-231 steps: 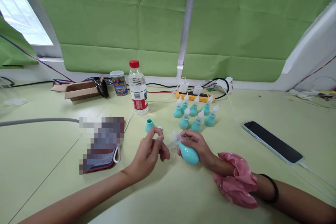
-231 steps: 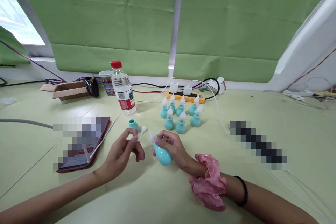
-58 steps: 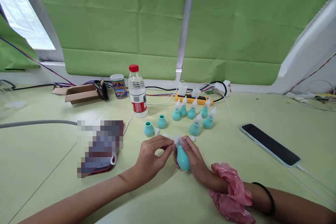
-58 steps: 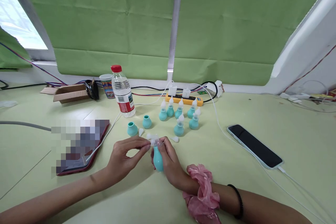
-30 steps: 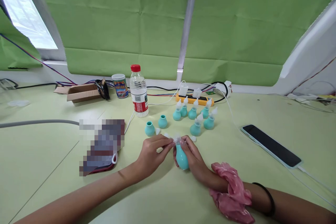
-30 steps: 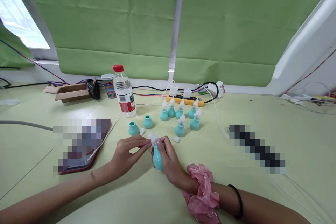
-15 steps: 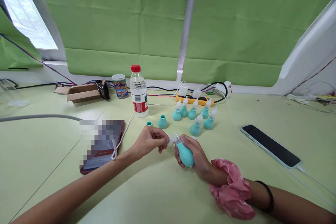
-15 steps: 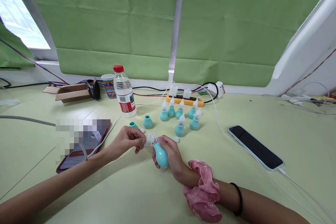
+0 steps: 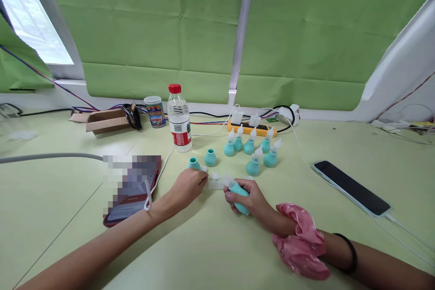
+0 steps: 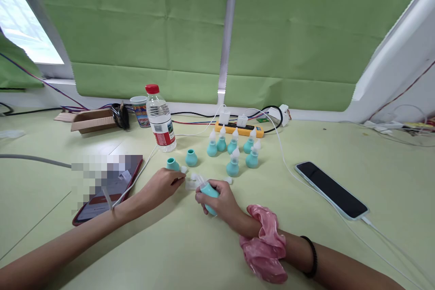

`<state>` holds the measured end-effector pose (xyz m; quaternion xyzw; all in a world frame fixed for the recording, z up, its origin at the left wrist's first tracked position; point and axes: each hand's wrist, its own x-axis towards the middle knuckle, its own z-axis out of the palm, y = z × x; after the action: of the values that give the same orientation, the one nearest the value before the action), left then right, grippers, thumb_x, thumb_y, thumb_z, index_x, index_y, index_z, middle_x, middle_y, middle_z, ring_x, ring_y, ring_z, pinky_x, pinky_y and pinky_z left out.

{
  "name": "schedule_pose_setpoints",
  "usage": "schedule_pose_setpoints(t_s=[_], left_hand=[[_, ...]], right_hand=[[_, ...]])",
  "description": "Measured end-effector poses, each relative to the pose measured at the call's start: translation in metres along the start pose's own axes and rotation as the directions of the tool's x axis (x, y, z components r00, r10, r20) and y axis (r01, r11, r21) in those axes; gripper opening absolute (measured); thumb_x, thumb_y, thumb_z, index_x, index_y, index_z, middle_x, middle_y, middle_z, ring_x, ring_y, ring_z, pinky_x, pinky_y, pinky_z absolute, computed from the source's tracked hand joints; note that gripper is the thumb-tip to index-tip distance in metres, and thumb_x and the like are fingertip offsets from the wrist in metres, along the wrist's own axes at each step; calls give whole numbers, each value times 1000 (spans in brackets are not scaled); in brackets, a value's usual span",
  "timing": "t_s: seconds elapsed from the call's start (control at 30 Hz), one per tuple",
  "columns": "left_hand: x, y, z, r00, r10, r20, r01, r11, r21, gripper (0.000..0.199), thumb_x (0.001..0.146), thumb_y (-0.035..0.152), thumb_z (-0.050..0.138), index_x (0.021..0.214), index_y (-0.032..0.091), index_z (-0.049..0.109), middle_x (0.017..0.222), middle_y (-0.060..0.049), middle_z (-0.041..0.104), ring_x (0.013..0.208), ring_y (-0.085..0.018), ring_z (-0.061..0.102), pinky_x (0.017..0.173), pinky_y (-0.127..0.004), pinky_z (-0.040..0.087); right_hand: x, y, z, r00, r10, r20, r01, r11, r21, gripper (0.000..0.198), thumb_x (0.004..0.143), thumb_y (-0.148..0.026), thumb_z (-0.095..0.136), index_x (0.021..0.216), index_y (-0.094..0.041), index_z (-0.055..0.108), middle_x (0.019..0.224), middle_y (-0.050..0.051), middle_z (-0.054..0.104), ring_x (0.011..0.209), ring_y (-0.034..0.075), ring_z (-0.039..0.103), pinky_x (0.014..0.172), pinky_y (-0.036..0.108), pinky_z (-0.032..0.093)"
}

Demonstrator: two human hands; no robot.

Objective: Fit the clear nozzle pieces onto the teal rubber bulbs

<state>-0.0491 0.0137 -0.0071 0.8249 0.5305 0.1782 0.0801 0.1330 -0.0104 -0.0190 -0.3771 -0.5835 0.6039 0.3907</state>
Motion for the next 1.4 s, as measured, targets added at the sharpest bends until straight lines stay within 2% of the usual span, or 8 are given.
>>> schedule_pose_setpoints(t_s=[0.13,0.3,0.47,0.67,0.77,0.9,1.03,1.4], left_hand=[[-11,22,-12,998,-33,-62,21,982,-188,41,88,31,20,69,16,53,48,1,49,47,-10,45,50,-22,31],[-26,48,-12,978,94,184,-12,916,-400,44,83,38,33,45,16,33,41,4,30,41,-7,24,42,-21,21],[-26,46,-3,935,134,329,155,679,-718,48,81,45,30,43,16,27,41,5,23,41,-6,18,39,-22,16],[-16,35,-2,883,36,468,436,306,-846,43,80,46,24,46,20,23,36,8,15,35,-6,14,37,-21,17],[-9,25,-5,956,-150,251,292,549,-783,42,83,45,18,51,19,27,41,7,22,36,-7,22,39,-22,21],[-4,11,-7,995,-75,-68,65,987,-144,31,84,42,28,75,18,45,57,1,47,52,-15,48,48,-24,30],[-5,6,-1,998,-56,28,49,976,212,29,86,35,30,101,15,46,75,-8,59,62,-21,58,52,-28,37],[-12,8,7,999,10,45,-16,991,136,36,84,22,27,111,15,50,77,-10,63,67,-21,60,58,-29,41]], right_hand=[[-9,-6,8,996,9,92,7,984,-178,15,65,-24,59,60,-14,50,48,-3,46,40,8,44,39,19,35],[-22,-4,15,976,77,205,-18,962,-273,8,68,-21,55,65,-16,49,50,-3,48,42,8,45,37,17,35],[-24,-6,13,953,133,272,-52,957,-285,11,72,-27,53,71,-16,51,51,-3,48,42,8,45,37,18,34],[-21,-27,3,857,-288,429,491,710,-505,14,73,-30,54,65,-19,50,58,-1,48,53,11,43,54,24,36],[-19,-44,-4,881,-367,299,473,708,-523,12,77,-30,49,73,-19,47,64,0,47,57,12,42,56,25,35],[-3,-59,-12,920,-356,162,388,778,-494,12,84,-28,37,90,-20,43,81,2,47,67,14,43,62,26,36],[24,-49,-17,906,-410,107,374,655,-656,15,83,-25,39,97,-20,42,89,4,48,79,16,45,72,29,36],[69,-9,-22,934,-339,116,281,494,-823,34,81,-23,40,115,-13,39,115,13,47,106,23,44,87,38,36]])
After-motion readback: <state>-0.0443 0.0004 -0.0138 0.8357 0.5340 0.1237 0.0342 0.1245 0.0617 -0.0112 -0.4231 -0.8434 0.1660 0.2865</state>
